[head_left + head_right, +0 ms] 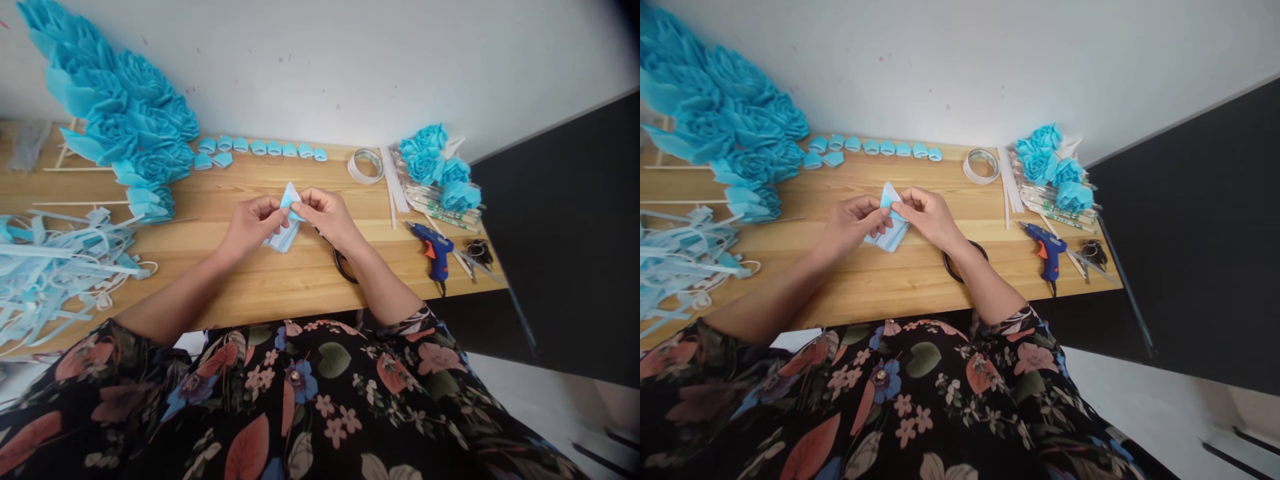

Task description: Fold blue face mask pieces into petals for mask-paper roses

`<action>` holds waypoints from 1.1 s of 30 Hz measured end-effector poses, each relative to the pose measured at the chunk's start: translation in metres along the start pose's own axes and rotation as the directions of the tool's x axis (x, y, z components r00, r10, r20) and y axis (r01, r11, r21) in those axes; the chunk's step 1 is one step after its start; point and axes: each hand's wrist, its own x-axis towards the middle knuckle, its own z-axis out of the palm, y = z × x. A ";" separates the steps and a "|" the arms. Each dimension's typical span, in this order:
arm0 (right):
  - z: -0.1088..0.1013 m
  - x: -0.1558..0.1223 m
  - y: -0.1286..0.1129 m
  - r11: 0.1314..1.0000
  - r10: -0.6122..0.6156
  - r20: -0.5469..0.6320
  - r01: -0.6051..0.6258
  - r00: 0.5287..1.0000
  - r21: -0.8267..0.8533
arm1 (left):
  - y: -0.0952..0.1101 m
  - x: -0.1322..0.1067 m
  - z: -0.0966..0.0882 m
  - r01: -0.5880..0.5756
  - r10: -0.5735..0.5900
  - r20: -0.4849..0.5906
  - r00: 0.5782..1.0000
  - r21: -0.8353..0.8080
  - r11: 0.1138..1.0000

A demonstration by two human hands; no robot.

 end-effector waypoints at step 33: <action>-0.040 -0.004 -0.028 0.935 -0.183 -0.191 0.111 0.964 -0.337 | -0.001 0.002 -0.001 0.048 -0.049 0.001 0.999 0.073 0.996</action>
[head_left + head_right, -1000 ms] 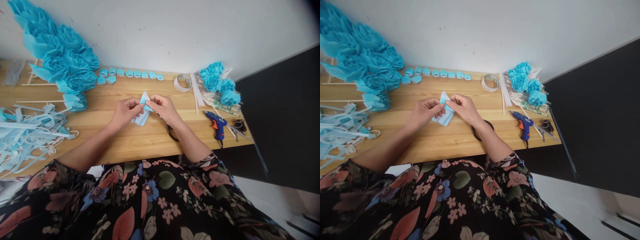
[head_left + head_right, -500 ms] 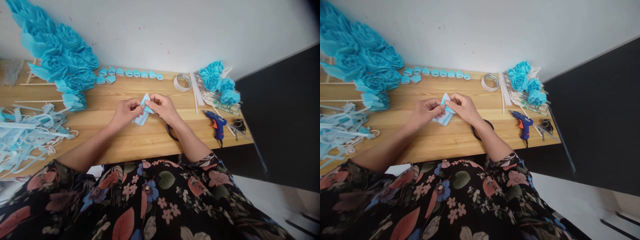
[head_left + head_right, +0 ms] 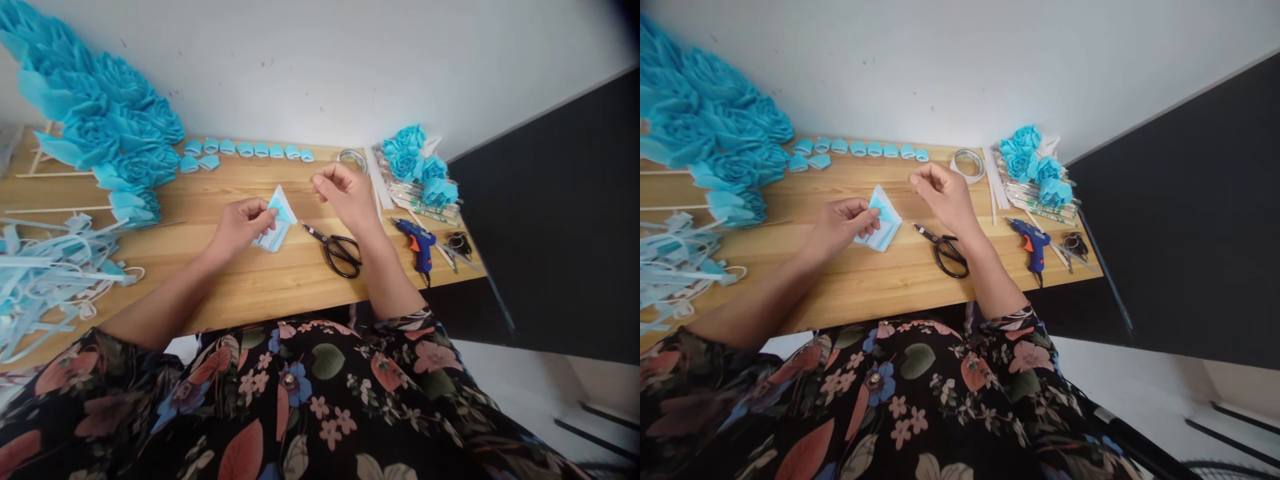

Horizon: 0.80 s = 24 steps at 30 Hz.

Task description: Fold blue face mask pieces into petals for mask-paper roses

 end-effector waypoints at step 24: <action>0.016 -0.046 0.044 0.931 0.151 0.103 -0.107 0.983 -0.349 | -0.001 0.003 -0.001 0.030 -0.030 -0.010 0.999 -0.052 0.998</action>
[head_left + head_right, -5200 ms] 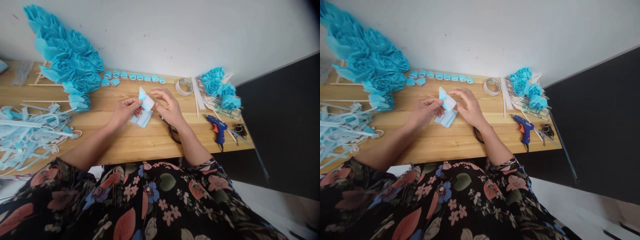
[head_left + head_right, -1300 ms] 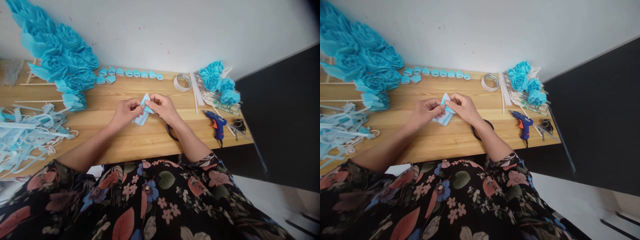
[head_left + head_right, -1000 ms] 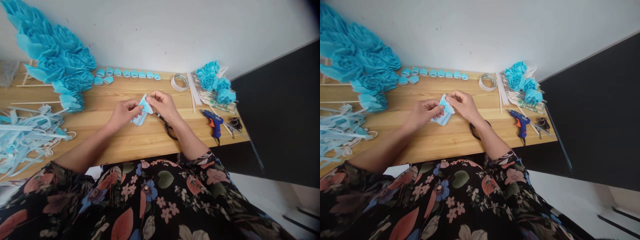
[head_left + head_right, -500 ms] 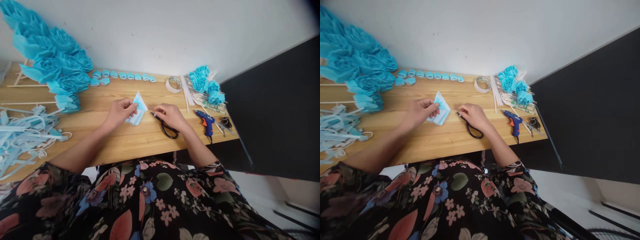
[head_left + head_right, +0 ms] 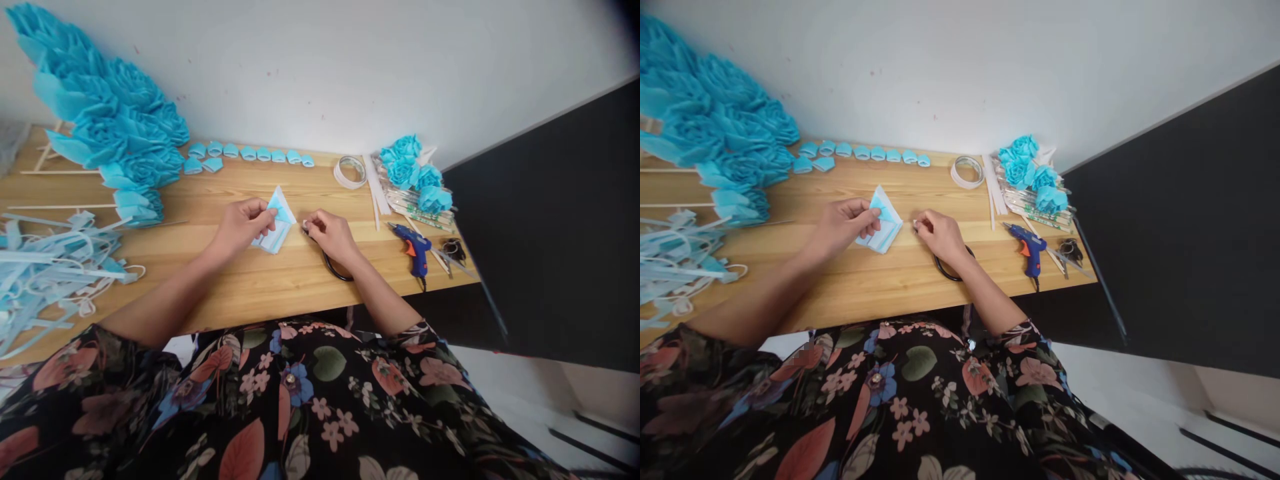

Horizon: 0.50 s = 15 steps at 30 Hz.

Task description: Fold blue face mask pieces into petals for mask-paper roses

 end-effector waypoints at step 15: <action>0.001 -0.001 0.005 0.961 0.035 -0.010 -0.031 0.999 0.274 | 0.001 0.001 -0.001 0.018 -0.018 0.010 1.000 -0.076 0.997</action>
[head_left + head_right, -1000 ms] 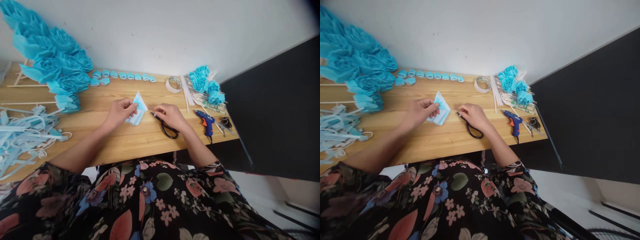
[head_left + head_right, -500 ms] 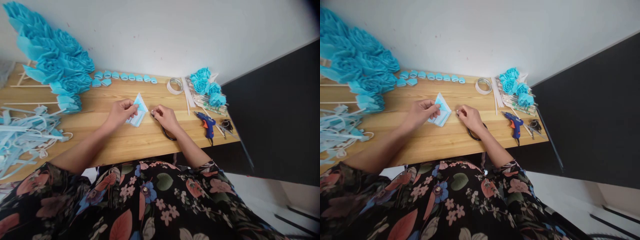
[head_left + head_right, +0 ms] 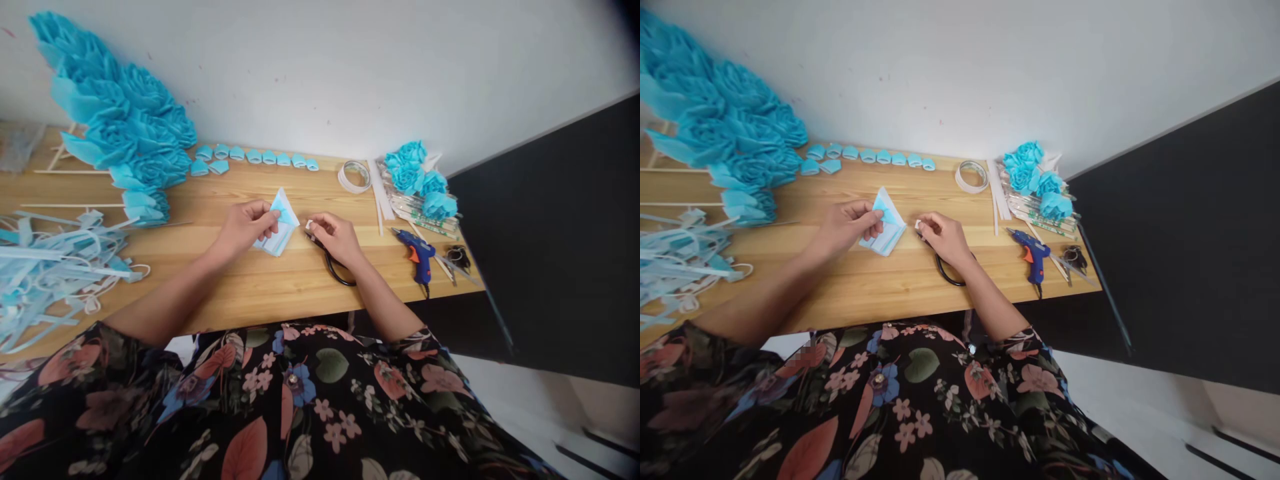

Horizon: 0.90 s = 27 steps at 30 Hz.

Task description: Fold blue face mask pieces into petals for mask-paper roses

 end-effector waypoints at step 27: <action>-0.029 0.028 -0.045 0.603 -0.639 0.398 0.750 0.658 -0.272 | 0.005 0.000 0.000 0.152 -0.095 0.183 0.978 -0.324 0.934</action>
